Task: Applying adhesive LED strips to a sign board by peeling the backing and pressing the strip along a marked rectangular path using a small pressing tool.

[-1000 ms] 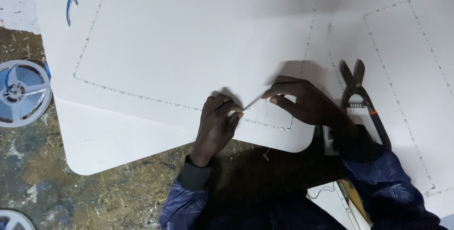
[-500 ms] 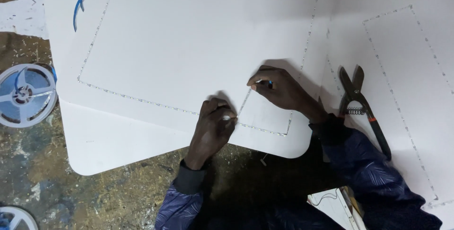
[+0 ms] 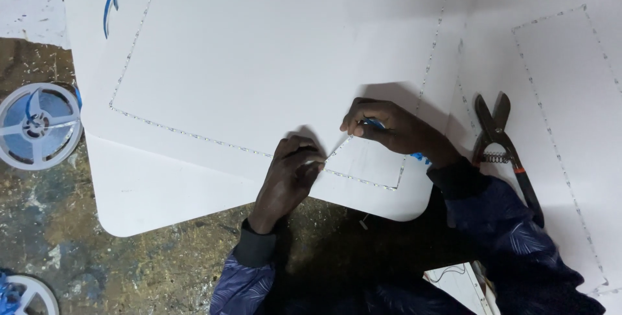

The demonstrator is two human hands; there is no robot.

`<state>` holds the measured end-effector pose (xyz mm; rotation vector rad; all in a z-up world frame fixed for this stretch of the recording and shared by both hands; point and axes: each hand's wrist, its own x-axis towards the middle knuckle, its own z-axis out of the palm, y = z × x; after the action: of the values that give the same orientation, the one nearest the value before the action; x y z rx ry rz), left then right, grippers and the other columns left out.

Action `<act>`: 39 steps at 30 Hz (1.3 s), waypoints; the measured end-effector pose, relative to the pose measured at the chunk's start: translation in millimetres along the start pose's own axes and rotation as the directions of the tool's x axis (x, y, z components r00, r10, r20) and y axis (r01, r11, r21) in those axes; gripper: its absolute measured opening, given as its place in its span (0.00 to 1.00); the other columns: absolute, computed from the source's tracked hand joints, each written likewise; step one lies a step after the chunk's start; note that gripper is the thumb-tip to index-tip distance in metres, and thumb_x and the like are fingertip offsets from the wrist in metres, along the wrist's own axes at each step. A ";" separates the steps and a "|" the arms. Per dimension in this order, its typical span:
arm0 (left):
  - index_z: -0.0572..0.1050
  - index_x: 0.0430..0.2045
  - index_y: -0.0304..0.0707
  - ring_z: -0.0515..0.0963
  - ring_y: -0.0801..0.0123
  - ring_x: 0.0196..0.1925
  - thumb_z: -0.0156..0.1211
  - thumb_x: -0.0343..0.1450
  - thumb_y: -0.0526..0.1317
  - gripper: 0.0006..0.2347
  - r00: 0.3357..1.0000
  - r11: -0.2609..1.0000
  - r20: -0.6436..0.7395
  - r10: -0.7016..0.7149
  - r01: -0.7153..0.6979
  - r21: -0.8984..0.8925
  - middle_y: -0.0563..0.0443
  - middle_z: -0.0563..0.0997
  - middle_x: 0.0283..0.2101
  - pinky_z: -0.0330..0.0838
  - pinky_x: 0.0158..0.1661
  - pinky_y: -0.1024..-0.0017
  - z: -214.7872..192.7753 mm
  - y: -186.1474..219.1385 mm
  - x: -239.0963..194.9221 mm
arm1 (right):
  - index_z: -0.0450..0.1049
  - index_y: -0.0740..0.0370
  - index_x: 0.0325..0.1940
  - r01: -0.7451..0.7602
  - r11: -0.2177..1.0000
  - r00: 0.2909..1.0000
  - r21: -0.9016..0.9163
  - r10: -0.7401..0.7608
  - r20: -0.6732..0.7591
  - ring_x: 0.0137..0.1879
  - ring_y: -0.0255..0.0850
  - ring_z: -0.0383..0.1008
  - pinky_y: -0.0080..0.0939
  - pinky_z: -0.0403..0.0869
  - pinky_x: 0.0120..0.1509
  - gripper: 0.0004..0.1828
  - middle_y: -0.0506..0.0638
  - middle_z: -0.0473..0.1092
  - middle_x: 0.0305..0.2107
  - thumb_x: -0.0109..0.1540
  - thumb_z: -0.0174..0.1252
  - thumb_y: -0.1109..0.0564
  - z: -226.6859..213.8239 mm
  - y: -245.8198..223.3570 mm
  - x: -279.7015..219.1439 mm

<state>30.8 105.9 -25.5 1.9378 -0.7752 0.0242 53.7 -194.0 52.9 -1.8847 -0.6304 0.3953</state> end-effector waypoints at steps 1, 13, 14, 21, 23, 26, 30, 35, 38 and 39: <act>0.88 0.37 0.47 0.85 0.48 0.54 0.75 0.70 0.31 0.07 1.000 1.000 0.000 -0.003 0.003 0.001 0.52 0.84 0.49 0.80 0.55 0.54 0.4 -0.9 -0.4 | 0.77 0.59 0.52 0.000 1.000 1.000 0.002 0.000 0.002 0.50 0.43 0.76 0.50 0.75 0.59 0.13 0.49 0.70 0.40 0.79 0.50 0.51 -1.8 3.9 -1.7; 0.85 0.37 0.49 0.82 0.48 0.55 0.74 0.73 0.39 0.03 0.997 0.999 0.055 -0.050 0.049 0.023 0.52 0.81 0.51 0.78 0.58 0.53 9.8 -10.6 -4.5 | 0.83 0.68 0.45 -0.299 0.953 0.951 -0.055 0.293 -0.095 0.49 0.53 0.84 0.59 0.78 0.60 0.08 0.58 0.77 0.35 0.68 0.68 0.59 -8.9 -15.8 10.0; 0.84 0.36 0.48 0.82 0.47 0.54 0.74 0.73 0.39 0.03 0.997 0.998 0.051 -0.062 0.061 0.019 0.51 0.81 0.50 0.78 0.58 0.52 8.9 -7.0 -3.8 | 0.83 0.68 0.45 -0.295 0.951 0.951 -0.091 0.284 -0.121 0.48 0.52 0.83 0.58 0.78 0.58 0.07 0.57 0.75 0.34 0.69 0.67 0.60 -6.2 -15.8 14.5; 0.83 0.37 0.46 0.82 0.47 0.55 0.72 0.74 0.39 0.03 0.997 0.996 0.050 -0.063 0.060 0.073 0.50 0.80 0.50 0.77 0.58 0.53 9.3 -1.3 -5.2 | 0.85 0.59 0.50 -0.432 0.835 0.901 -0.340 0.380 -0.212 0.47 0.50 0.82 0.61 0.77 0.57 0.08 0.50 0.76 0.34 0.69 0.65 0.57 9.8 -11.2 36.6; 0.83 0.41 0.47 0.82 0.47 0.56 0.72 0.75 0.38 0.04 0.996 0.996 0.048 -0.076 0.074 0.050 0.49 0.80 0.49 0.77 0.58 0.53 5.0 7.5 0.0 | 0.85 0.58 0.50 -0.441 0.828 0.896 -0.346 0.385 -0.221 0.48 0.50 0.83 0.63 0.78 0.58 0.08 0.50 0.76 0.34 0.69 0.64 0.57 11.2 -7.5 37.6; 0.84 0.45 0.49 0.83 0.48 0.56 0.71 0.76 0.37 0.06 0.994 0.996 0.062 -0.087 0.086 0.014 0.50 0.81 0.48 0.77 0.58 0.54 0.5 12.7 1.7 | 0.86 0.55 0.51 -0.466 0.804 0.885 -0.370 0.411 -0.220 0.50 0.51 0.84 0.64 0.78 0.61 0.10 0.49 0.77 0.36 0.68 0.63 0.55 11.8 -5.4 37.7; 0.87 0.43 0.46 0.84 0.46 0.56 0.70 0.75 0.33 0.06 0.995 0.994 0.066 -0.069 0.074 -0.076 0.48 0.85 0.49 0.80 0.58 0.54 -4.9 4.3 3.2 | 0.86 0.57 0.52 -0.467 0.807 0.884 -0.362 0.417 -0.210 0.48 0.50 0.84 0.63 0.78 0.59 0.10 0.49 0.79 0.36 0.69 0.62 0.58 11.0 -10.0 39.6; 0.89 0.41 0.44 0.86 0.44 0.58 0.68 0.74 0.30 0.08 0.997 0.995 0.068 -0.041 0.047 -0.084 0.47 0.87 0.51 0.81 0.59 0.54 -8.3 -4.4 3.3 | 0.85 0.57 0.50 -0.435 0.817 0.900 -0.379 0.385 -0.204 0.46 0.47 0.83 0.59 0.80 0.56 0.09 0.48 0.77 0.36 0.70 0.61 0.56 10.7 -0.7 37.5; 0.89 0.43 0.44 0.85 0.43 0.59 0.67 0.73 0.28 0.10 0.996 0.997 0.087 -0.014 0.021 -0.078 0.47 0.87 0.53 0.81 0.59 0.51 -11.8 0.4 4.5 | 0.84 0.56 0.48 -0.422 0.823 0.906 -0.380 0.369 -0.207 0.44 0.45 0.81 0.58 0.79 0.55 0.07 0.47 0.76 0.35 0.70 0.62 0.55 9.5 1.1 37.4; 0.89 0.44 0.44 0.85 0.42 0.59 0.67 0.72 0.27 0.12 0.995 0.997 0.098 -0.009 0.017 -0.080 0.46 0.87 0.53 0.81 0.60 0.50 -13.2 3.4 3.8 | 0.84 0.55 0.47 -0.417 0.824 0.908 -0.384 0.365 -0.203 0.44 0.43 0.80 0.56 0.79 0.54 0.06 0.45 0.75 0.34 0.70 0.62 0.55 9.8 2.0 36.8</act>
<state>36.1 113.8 -15.0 1.8781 -0.8160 -0.1087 78.5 -165.4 48.0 -2.4476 -0.2453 0.4270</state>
